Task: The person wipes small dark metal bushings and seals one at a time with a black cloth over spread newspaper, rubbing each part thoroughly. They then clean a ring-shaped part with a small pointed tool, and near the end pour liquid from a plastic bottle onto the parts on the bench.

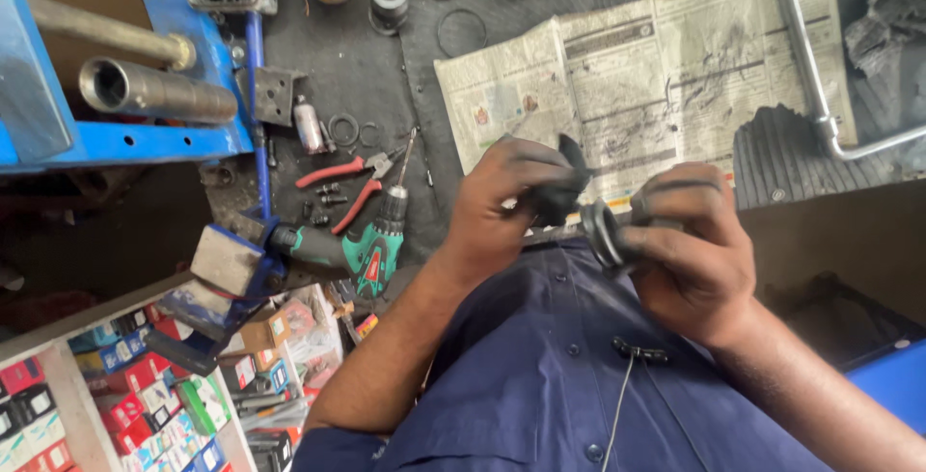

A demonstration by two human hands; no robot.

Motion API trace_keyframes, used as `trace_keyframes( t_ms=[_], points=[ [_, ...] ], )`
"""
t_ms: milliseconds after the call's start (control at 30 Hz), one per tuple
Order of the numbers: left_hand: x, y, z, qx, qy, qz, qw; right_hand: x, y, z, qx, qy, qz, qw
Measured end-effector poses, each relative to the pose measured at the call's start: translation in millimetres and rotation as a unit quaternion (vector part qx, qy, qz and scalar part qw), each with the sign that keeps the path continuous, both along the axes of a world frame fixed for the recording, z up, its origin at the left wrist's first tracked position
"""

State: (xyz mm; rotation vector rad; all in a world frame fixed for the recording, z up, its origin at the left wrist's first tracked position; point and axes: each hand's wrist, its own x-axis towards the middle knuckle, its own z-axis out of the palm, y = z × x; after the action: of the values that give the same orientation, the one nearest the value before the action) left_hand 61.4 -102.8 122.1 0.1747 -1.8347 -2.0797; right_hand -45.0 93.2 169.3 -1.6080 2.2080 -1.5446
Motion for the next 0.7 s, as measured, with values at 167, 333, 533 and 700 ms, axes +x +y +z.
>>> trace_keyframes(
  t_ms=[167, 333, 533, 700],
  points=[
    [3.4, 7.9, -27.7, 0.244, 0.065, 0.009, 0.968, 1.7, 1.4, -16.9, 0.035, -0.066, -0.028, 0.997],
    [11.1, 21.7, -19.9, 0.178, 0.051, -0.031, 0.982, 5.7, -0.4, -24.0, 0.1, -0.028, -0.076, 0.992],
    [7.9, 26.2, -13.8, 0.235, -0.054, -0.027, 0.97, 1.1, -2.9, -26.2, 0.147, 0.024, -0.071, 0.986],
    [7.7, 25.8, -16.5, 0.249, -0.044, -0.053, 0.966, -0.8, -3.2, -27.4, 0.145, 0.009, -0.054, 0.988]
  ],
)
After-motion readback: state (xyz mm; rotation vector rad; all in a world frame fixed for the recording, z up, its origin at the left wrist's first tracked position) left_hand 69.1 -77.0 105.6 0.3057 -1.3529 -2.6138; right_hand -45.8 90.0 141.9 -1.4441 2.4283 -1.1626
